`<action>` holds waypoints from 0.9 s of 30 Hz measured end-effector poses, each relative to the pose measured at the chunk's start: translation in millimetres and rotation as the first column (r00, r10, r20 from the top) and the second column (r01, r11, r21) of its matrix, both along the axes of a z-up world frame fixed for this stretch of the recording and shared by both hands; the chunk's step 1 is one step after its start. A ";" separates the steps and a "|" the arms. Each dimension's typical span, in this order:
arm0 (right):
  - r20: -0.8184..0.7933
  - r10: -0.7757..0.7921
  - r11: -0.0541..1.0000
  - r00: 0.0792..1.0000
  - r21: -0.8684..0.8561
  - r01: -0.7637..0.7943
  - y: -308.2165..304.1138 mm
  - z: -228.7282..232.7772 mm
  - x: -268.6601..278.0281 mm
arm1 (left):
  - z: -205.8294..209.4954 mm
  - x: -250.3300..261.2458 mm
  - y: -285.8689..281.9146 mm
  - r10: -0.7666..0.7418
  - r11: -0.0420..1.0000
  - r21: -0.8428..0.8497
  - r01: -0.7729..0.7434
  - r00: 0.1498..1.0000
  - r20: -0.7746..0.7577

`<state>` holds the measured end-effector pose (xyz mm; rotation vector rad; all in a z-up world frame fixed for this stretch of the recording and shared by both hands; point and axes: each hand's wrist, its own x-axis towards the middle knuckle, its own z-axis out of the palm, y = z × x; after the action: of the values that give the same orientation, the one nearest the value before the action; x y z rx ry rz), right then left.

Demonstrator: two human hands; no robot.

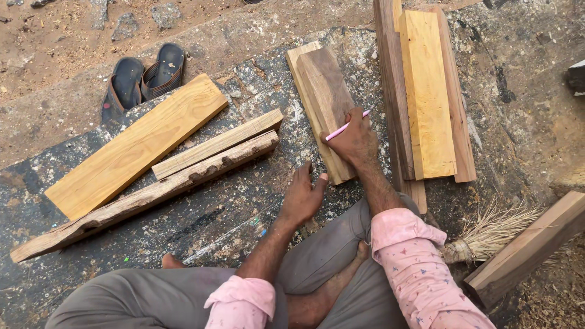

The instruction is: The person sits on the floor and uses a try square and a pink pencil to mark lines on several wooden planks. They measure and draw straight lines on the wood pieces, then set them aside and pick up new pieces to repeat the process.

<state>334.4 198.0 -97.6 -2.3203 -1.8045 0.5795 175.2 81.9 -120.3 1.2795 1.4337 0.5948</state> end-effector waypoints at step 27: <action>-0.929 -0.217 0.905 0.299 -0.076 0.419 -19.7 -6.4 40.2 | 56.9 -44.7 3.7 0.080 0.991 0.125 -0.051 0.968 -0.237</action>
<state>374.6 178.3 -103.9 -1.5067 -0.7357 1.2478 130.6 85.6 -63.4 1.4409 1.6675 0.5900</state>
